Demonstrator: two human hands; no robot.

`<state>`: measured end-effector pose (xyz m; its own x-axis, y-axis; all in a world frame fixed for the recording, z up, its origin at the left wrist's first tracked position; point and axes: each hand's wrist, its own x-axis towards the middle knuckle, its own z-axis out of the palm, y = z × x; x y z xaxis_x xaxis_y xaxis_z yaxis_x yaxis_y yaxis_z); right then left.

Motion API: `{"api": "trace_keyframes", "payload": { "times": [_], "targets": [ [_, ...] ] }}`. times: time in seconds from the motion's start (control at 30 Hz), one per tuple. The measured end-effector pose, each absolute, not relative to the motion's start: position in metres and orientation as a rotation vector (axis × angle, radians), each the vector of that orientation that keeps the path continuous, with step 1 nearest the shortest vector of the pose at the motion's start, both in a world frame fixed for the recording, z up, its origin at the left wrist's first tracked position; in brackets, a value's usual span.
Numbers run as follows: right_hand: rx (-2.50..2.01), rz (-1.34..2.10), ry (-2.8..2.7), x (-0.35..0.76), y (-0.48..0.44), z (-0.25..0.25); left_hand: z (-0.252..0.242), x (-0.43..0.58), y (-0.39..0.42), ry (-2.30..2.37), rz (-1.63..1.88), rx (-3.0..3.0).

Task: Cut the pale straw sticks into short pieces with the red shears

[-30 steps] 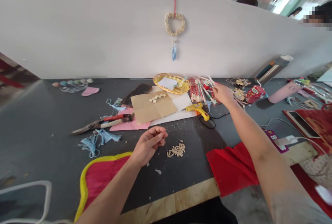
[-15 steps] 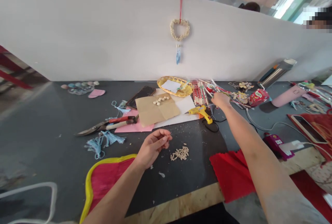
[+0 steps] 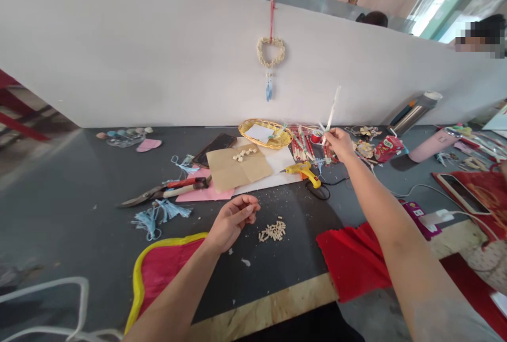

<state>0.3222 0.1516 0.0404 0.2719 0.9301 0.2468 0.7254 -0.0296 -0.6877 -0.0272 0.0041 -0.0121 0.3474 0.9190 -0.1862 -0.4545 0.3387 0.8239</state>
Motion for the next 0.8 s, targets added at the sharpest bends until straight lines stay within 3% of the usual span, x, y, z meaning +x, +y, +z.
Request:
{"api": "trace_keyframes", "payload": {
  "times": [0.23, 0.6, 0.8],
  "targets": [
    [-1.277, 1.005, -1.759, 0.268, 0.049, 0.058, -0.007, -0.024, 0.001, 0.701, 1.048, 0.822],
    [-1.135, 1.281, -1.884, 0.226, -0.018, 0.03, 0.062, 0.007, 0.001, 0.776, 1.203, 0.974],
    [-1.065, 1.315, -1.93, 0.219, -0.023, 0.021, 0.064, 0.019, 0.007, 0.945, 1.265, 1.044]
  ]
}}
